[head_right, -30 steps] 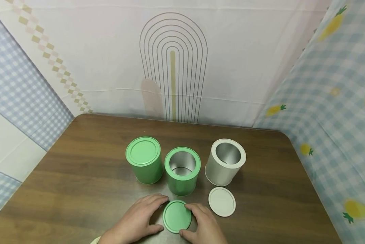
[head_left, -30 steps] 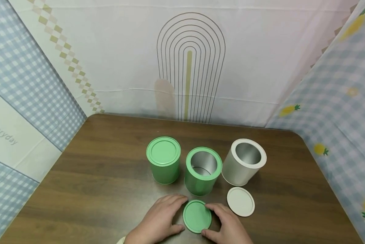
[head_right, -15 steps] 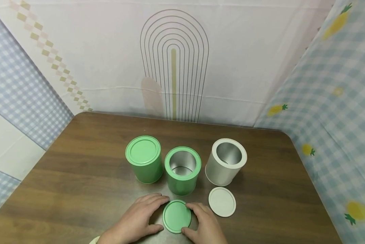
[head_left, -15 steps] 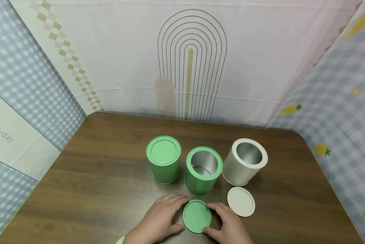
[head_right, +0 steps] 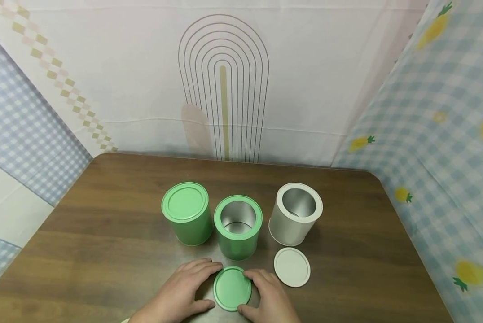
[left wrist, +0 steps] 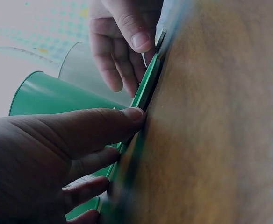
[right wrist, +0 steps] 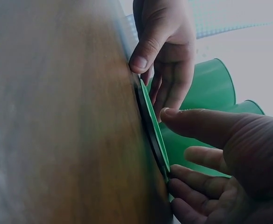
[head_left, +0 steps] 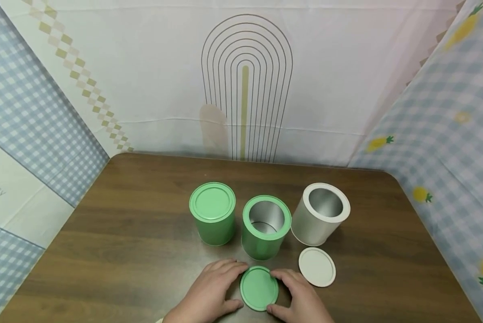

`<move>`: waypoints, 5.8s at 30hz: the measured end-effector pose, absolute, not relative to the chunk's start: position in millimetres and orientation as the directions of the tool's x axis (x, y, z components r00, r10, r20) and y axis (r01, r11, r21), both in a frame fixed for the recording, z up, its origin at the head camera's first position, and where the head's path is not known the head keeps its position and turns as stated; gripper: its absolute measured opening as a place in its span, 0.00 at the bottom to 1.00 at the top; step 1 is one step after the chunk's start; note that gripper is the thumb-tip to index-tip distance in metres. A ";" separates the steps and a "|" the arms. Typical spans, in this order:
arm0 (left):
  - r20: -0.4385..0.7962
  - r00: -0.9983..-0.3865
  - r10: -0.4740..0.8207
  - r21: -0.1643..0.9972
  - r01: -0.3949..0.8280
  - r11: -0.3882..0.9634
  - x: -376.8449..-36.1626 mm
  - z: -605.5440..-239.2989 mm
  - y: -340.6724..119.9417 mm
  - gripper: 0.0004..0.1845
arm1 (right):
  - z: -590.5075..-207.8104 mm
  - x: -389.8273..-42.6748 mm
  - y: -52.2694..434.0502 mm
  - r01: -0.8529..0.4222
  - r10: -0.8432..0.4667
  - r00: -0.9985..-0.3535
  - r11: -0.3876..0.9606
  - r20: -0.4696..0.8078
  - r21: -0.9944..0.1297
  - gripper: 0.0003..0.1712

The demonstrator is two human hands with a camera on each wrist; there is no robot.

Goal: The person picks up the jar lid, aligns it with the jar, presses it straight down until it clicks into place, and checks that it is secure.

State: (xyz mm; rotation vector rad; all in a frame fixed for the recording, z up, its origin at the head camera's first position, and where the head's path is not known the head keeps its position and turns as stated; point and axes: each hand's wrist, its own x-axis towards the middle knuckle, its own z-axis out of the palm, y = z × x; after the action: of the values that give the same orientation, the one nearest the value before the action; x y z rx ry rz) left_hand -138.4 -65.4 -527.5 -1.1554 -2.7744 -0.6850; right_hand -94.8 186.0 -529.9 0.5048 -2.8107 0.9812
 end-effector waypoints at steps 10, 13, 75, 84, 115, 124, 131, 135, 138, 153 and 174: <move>0.215 -0.726 0.653 0.384 0.678 0.626 -138.5 -529.3 -65.5 0.36 | -528.6 -95.0 184.3 -0.319 -0.247 -0.948 0.762 0.203 -0.564 0.34; 0.218 -0.728 0.650 0.387 0.676 0.627 -137.9 -529.4 -65.6 0.36 | -527.9 -94.9 184.2 -0.307 -0.241 -0.952 0.760 0.189 -0.573 0.33; 0.298 -0.710 0.638 0.381 0.702 0.602 -138.9 -533.4 -66.5 0.34 | -538.7 -94.1 181.0 -0.372 -0.242 -0.923 0.756 0.299 -0.538 0.37; 0.287 -0.718 0.635 0.402 0.691 0.600 -138.7 -533.9 -67.0 0.34 | -536.5 -94.5 181.6 -0.369 -0.244 -0.928 0.721 0.283 -0.586 0.35; 0.201 -0.743 0.638 0.478 0.643 0.599 -137.6 -528.5 -67.1 0.33 | -535.2 -94.0 183.8 -0.381 -0.269 -0.925 0.682 0.269 -0.624 0.33; 0.187 -0.748 0.637 0.498 0.631 0.595 -137.5 -527.1 -66.4 0.33 | -533.2 -92.6 183.0 -0.362 -0.256 -0.932 0.678 0.257 -0.640 0.34; 0.164 -0.754 0.637 0.523 0.614 0.591 -136.2 -524.7 -66.2 0.34 | -534.4 -91.3 184.1 -0.383 -0.258 -0.923 0.665 0.285 -0.641 0.34; 0.158 -0.757 0.634 0.527 0.608 0.594 -136.1 -523.8 -66.2 0.34 | -534.2 -91.2 184.6 -0.384 -0.259 -0.923 0.659 0.284 -0.646 0.34; 0.160 -0.758 0.633 0.527 0.607 0.594 -136.1 -523.3 -66.2 0.34 | -533.7 -91.3 184.7 -0.378 -0.260 -0.926 0.657 0.275 -0.652 0.33; 0.155 -0.759 0.632 0.536 0.602 0.592 -136.0 -522.8 -66.9 0.34 | -533.5 -91.3 185.1 -0.384 -0.260 -0.923 0.653 0.283 -0.653 0.33; 0.176 -0.752 0.635 0.539 0.613 0.577 -137.0 -524.2 -68.7 0.35 | -531.8 -90.0 185.0 -0.382 -0.262 -0.924 0.628 0.278 -0.677 0.33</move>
State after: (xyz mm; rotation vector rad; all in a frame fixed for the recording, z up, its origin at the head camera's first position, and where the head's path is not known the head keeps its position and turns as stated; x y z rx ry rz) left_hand -137.0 -68.7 -524.2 -1.1174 -2.8221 -0.9424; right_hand -90.0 185.0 -531.8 0.5368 -2.6945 1.1748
